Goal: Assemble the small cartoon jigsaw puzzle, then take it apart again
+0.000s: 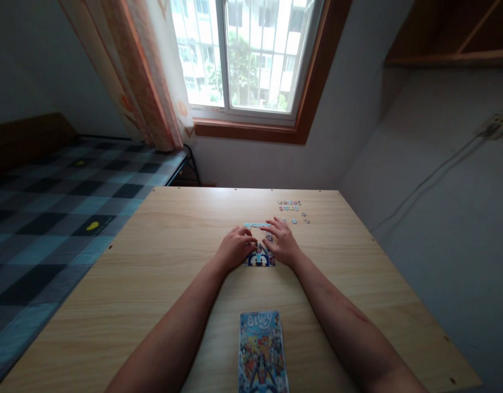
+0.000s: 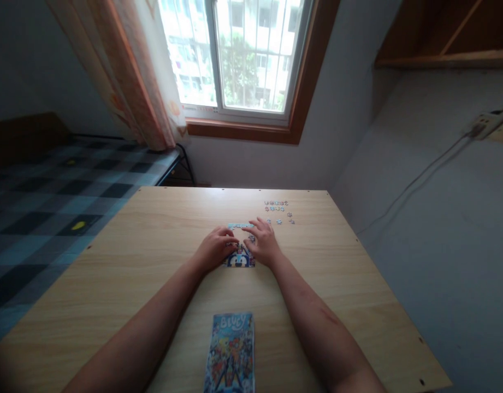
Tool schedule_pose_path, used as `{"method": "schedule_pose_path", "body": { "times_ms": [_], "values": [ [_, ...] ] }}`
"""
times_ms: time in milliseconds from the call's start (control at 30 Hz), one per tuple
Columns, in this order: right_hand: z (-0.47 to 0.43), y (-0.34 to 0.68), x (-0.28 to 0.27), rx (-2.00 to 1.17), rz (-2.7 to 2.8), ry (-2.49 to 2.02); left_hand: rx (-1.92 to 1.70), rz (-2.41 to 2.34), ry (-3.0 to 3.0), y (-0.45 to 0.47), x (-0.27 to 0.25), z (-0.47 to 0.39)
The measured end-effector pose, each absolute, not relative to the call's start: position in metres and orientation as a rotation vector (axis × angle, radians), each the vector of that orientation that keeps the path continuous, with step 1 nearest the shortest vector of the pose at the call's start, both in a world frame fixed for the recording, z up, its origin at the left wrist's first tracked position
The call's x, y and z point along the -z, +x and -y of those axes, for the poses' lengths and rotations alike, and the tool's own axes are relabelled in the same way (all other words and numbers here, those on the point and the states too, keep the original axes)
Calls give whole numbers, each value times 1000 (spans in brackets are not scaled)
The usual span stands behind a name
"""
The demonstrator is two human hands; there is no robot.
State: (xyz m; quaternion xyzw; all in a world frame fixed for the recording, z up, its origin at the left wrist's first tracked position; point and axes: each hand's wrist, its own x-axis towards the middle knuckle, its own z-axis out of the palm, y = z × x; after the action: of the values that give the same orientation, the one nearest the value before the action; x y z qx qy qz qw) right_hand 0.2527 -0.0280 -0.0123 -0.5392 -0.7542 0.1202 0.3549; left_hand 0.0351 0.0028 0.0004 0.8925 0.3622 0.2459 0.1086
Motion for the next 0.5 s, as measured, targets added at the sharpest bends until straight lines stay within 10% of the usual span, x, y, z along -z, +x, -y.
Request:
{"method": "schedule_pose_path", "body": {
  "times_ms": [500],
  "values": [
    [25, 248, 14, -350, 2091, -1548, -711, -1331, 2620, 38, 7, -5]
  ]
}}
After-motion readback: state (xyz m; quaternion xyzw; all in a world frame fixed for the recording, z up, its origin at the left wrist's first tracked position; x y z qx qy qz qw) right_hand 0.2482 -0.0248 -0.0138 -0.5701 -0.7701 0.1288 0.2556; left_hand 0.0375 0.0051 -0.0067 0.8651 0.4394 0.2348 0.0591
